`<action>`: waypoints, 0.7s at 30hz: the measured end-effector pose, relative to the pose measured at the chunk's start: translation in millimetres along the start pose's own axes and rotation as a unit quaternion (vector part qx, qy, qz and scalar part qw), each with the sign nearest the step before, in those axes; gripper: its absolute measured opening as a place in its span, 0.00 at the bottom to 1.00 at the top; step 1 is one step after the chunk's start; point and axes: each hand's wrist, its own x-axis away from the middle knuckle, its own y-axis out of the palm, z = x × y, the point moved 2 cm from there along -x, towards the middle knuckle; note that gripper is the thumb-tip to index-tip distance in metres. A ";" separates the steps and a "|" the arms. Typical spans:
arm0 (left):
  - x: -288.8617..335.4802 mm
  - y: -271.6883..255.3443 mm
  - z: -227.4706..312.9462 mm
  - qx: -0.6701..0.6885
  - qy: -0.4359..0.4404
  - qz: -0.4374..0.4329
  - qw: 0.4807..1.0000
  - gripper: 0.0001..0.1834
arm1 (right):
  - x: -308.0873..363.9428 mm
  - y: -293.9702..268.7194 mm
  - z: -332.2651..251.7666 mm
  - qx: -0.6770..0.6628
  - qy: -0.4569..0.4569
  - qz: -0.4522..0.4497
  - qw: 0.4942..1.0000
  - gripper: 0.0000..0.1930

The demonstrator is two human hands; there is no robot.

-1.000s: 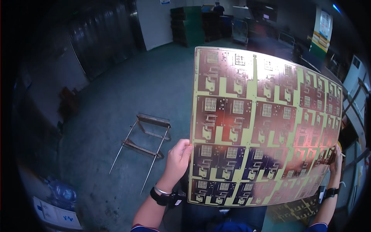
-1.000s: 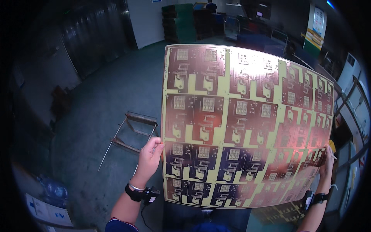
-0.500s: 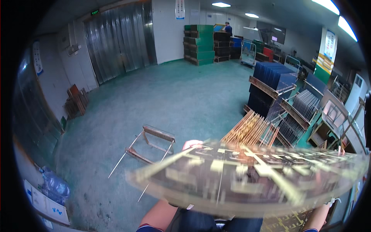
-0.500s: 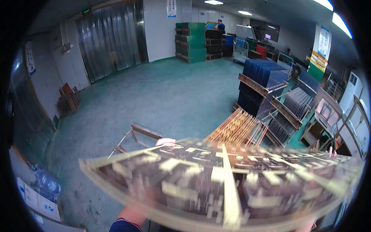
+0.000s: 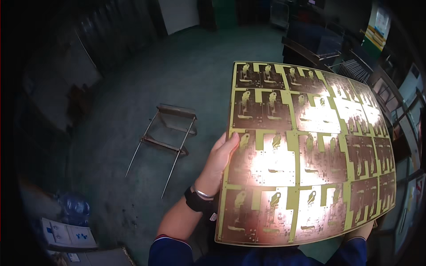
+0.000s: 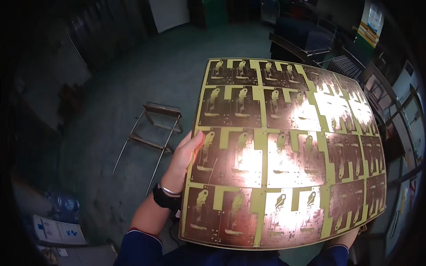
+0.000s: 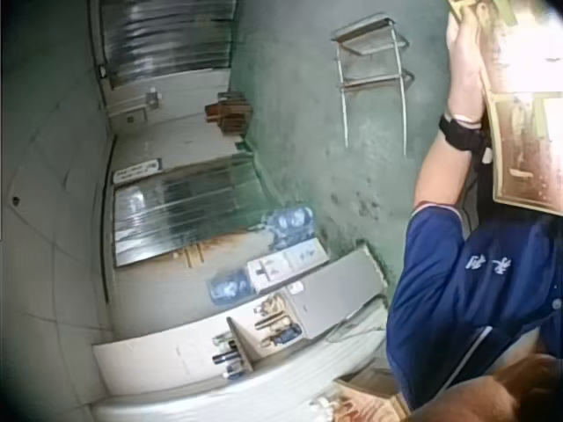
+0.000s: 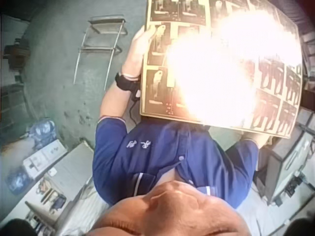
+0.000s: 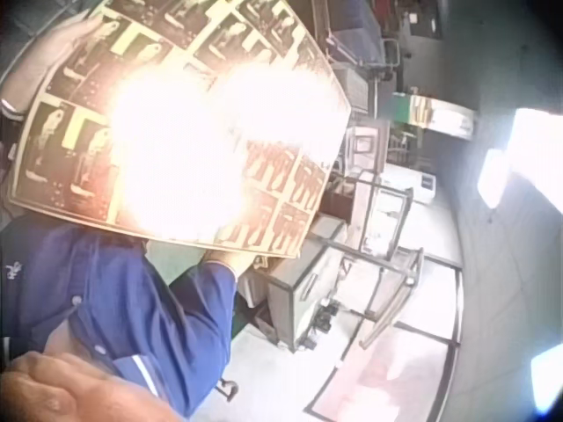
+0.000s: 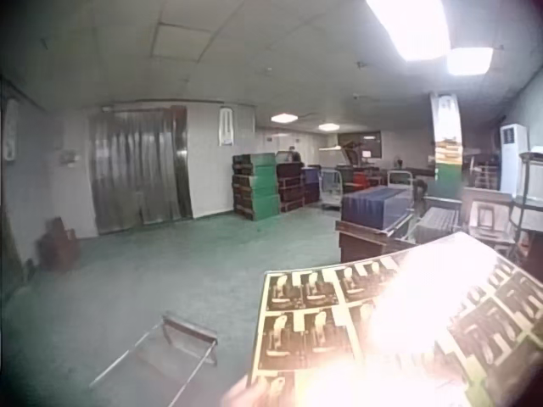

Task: Inspecting and rotating large circuit board panels to check for quality.

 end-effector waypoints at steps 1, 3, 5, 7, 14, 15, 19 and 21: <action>0.1 -2.7 -0.8 0.005 0.013 -0.001 1.000 0.18 | 0.6 11.6 5.5 -0.011 0.009 0.003 1.000 0.26; -0.3 -0.6 -3.8 0.014 0.035 -0.010 0.999 0.18 | -5.5 74.8 25.1 -0.039 0.015 0.016 0.999 0.26; 5.0 4.5 -6.6 -0.005 0.057 0.006 0.998 0.18 | -21.9 126.6 43.0 -0.071 0.026 0.021 0.997 0.26; 17.5 15.2 -19.9 -0.013 0.080 0.032 0.996 0.18 | -36.6 122.6 34.1 -0.091 0.038 0.023 0.995 0.27; 35.5 41.8 -8.6 0.007 0.102 -0.010 0.995 0.16 | -64.5 100.6 11.5 -0.112 0.067 -0.076 0.989 0.23; 33.6 40.9 -8.6 0.010 0.096 -0.013 0.995 0.16 | -71.5 92.6 12.0 -0.125 0.092 -0.165 0.974 0.23; 31.9 39.5 -10.2 -0.010 0.096 -0.018 0.995 0.16 | -70.1 101.2 17.2 -0.111 0.177 -0.120 0.971 0.21; 29.1 37.6 -12.2 -0.006 0.093 -0.034 0.995 0.16 | -82.6 91.4 23.5 -0.098 0.164 -0.123 0.974 0.21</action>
